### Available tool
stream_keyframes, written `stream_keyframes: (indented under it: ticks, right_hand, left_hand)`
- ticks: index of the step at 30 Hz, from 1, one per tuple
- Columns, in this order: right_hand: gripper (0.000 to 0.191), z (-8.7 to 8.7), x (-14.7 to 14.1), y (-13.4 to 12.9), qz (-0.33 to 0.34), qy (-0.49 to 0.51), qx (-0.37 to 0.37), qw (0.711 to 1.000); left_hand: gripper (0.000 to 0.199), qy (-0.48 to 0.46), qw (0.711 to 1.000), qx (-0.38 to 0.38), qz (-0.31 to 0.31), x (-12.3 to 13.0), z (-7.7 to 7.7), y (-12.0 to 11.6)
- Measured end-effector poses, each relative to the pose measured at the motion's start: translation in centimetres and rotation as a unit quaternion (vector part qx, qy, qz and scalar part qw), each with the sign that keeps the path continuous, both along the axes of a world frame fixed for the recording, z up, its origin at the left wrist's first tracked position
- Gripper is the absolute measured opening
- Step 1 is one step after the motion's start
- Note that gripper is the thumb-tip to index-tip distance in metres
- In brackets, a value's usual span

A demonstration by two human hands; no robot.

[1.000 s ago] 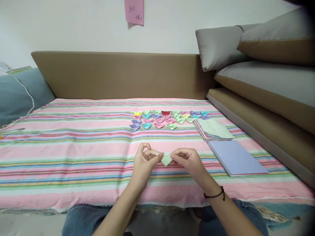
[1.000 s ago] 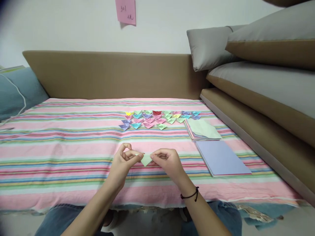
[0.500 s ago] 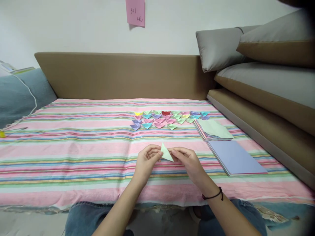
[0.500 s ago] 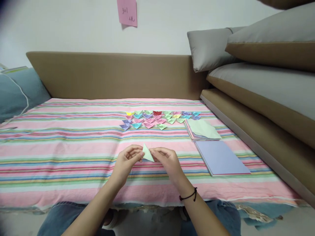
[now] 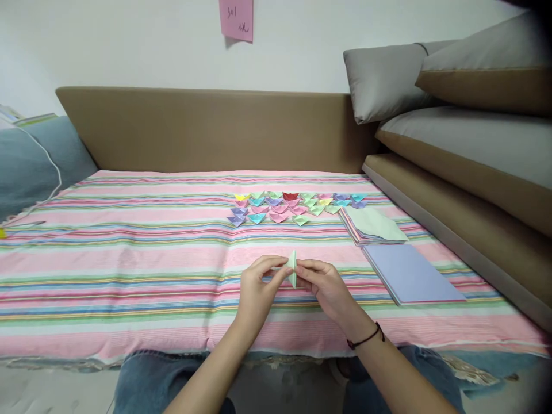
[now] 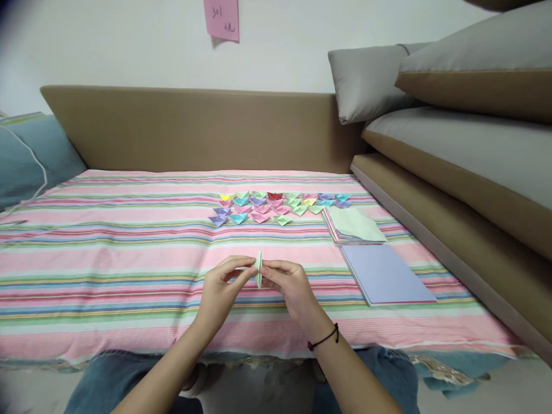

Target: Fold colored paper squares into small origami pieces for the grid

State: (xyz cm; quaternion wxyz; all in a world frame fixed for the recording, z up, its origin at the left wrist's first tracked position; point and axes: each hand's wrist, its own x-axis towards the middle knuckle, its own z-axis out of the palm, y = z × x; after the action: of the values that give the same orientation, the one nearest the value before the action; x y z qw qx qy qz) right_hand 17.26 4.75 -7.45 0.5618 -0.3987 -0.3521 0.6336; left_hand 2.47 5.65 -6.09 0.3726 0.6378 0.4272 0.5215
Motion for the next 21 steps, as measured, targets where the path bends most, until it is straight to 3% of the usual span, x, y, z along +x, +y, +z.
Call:
stream_keyframes:
  ticks: [4, 7, 15, 21]
  right_hand:
    - [0.019, -0.3, -0.2, 0.1, -0.045, -0.069, 0.06, 0.995]
    - [0.016, -0.3, -0.4, 0.1, -0.068, -0.121, 0.1, 0.985]
    - [0.018, -0.6, -0.7, -0.2, -0.109, -0.192, 0.161, 0.962]
    - [0.012, -0.4, -0.1, -0.1, -0.119, -0.243, 0.232, 0.934]
  left_hand:
    - [0.025, -0.028, 0.997, -0.064, -0.013, 0.4, -0.3, -0.2]
    - [0.024, -0.056, 0.993, -0.098, -0.026, 0.7, -0.7, -0.3]
    - [0.016, -0.033, 0.998, -0.026, -0.041, 1.2, -0.5, -0.8]
    - [0.017, -0.125, 0.989, -0.068, -0.033, 1.2, -0.7, -0.5]
